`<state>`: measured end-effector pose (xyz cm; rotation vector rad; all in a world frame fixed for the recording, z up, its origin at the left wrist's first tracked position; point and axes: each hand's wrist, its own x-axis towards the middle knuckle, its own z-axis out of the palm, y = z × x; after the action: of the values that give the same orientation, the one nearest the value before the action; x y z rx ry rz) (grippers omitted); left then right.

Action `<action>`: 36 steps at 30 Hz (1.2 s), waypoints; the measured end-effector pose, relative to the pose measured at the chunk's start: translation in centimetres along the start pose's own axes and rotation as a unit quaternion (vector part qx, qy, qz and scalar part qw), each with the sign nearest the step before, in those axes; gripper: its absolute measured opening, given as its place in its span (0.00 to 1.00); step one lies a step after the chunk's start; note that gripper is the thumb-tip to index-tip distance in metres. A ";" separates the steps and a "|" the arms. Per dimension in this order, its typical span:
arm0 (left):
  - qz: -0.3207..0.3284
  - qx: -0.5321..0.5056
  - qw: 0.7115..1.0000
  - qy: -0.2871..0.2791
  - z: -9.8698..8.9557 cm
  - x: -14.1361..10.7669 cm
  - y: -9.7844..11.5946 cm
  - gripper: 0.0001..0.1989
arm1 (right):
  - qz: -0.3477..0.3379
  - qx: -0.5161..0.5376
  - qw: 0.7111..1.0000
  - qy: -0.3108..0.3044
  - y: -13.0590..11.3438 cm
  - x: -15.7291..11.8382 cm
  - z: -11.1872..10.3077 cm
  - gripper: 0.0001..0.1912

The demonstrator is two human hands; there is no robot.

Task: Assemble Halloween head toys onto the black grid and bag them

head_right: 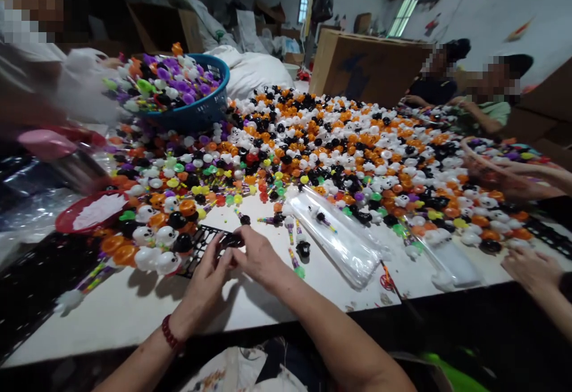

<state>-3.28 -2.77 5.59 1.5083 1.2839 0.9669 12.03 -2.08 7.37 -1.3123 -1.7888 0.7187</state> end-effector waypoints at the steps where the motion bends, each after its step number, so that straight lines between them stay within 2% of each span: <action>1: -0.019 -0.017 1.000 0.004 0.5 0.3 -0.1 0.27 | -0.020 -0.013 1.000 -0.009 -0.3 -0.6 0.3 0.15; 4: -0.027 -0.036 0.999 0.017 1.4 0.7 -0.5 0.23 | -0.062 -0.091 0.994 -0.008 -0.7 -2.1 0.2 0.16; 8: -0.045 -0.020 0.999 -0.021 1.4 -0.5 -1.3 0.25 | -0.065 -0.191 0.979 0.036 -0.6 -5.6 -2.1 0.15; 10: -0.038 0.020 0.998 -0.042 1.4 -1.3 -1.7 0.25 | -0.047 -0.224 0.972 0.060 -0.2 -8.1 -3.8 0.14; 14: 0.019 0.091 0.992 -0.085 1.9 -2.5 -2.4 0.22 | 0.027 -0.274 0.952 0.133 1.5 -13.5 -6.6 0.12; 18: 0.090 0.117 0.982 -0.117 2.7 -2.4 -2.7 0.18 | 0.095 -0.301 0.931 0.185 3.8 -16.5 -8.0 0.09; 21: 0.107 0.120 0.980 -0.119 2.9 -2.1 -2.8 0.17 | 0.108 -0.287 0.932 0.196 5.1 -16.4 -7.8 0.15; 24: 0.114 0.113 0.980 -0.118 2.7 -2.1 -2.8 0.13 | 0.103 -0.309 0.930 0.172 5.8 -15.3 -6.8 0.20; 29: 0.095 0.094 0.985 -0.107 2.4 -2.4 -2.6 0.09 | 0.080 -0.305 0.935 0.163 6.1 -13.8 -5.1 0.13; 33: 0.087 0.085 0.985 -0.119 2.4 -2.3 -2.4 0.10 | 0.062 -0.234 0.956 0.164 5.3 -12.8 -4.1 0.12; 36: 0.069 0.091 0.986 -0.121 2.5 -2.1 -2.3 0.12 | 0.083 -0.128 0.974 0.167 4.0 -11.7 -3.4 0.13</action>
<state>-1.85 -5.06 2.65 1.8152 1.1275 0.7395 18.82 -12.07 2.85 -1.6612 -1.5451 0.3332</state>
